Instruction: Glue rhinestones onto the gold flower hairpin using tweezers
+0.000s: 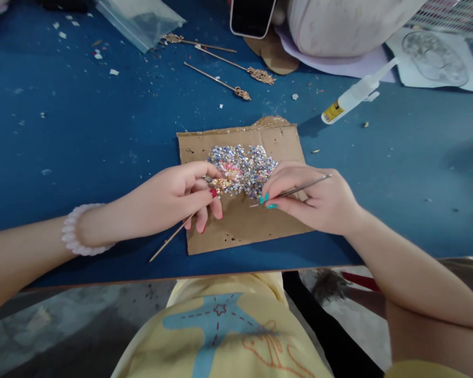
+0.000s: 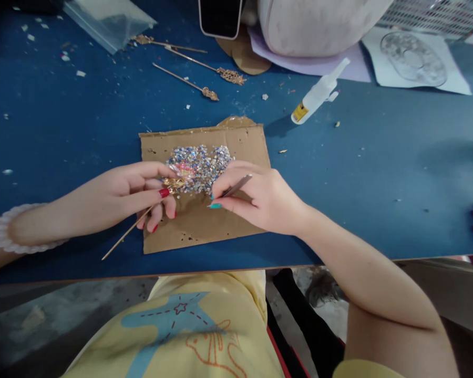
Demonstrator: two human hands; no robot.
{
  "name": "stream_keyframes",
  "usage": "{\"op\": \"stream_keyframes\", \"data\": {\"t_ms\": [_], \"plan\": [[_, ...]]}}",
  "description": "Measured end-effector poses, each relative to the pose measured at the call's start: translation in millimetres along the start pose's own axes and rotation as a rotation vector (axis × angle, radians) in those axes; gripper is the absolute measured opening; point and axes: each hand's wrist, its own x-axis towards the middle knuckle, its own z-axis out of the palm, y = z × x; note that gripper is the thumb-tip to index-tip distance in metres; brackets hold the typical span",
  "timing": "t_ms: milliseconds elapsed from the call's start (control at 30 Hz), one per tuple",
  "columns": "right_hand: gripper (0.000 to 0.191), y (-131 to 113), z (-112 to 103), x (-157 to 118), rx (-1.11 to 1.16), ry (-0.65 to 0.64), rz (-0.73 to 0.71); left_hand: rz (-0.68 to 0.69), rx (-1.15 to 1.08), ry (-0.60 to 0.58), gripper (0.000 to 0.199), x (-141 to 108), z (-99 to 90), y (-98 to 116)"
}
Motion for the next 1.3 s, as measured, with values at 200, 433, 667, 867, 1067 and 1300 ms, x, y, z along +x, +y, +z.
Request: {"op": "stream_keyframes", "data": {"t_ms": [200, 433, 667, 867, 1067, 1300], "plan": [[0.007, -1.1, 7.8, -0.2, 0.009, -0.027, -0.035, 0.007, 0.005, -0.004, 0.016, -2.6, 0.9, 0.5], [0.008, -2.4, 7.4, -0.4, -0.036, -0.027, -0.076, -0.007, 0.040, -0.002, 0.025, -3.1, 1.5, 3.3], [0.008, -5.1, 9.2, 1.0, -0.078, -0.032, -0.120, -0.004, 0.037, 0.002, 0.028, -2.8, 2.5, 4.0], [0.008, -6.1, 10.1, 1.9, -0.084, -0.038, -0.134, -0.007, 0.033, -0.002, 0.029, -2.6, 2.6, 5.4], [0.008, -7.5, 9.5, 1.8, -0.057, -0.053, -0.128, -0.002, 0.032, 0.002, 0.030, -3.0, 3.2, 5.8], [0.008, -7.5, 9.8, 2.1, -0.039, -0.047, -0.136, 0.010, 0.030, -0.001, 0.025, -2.1, 3.3, 5.1]]}}
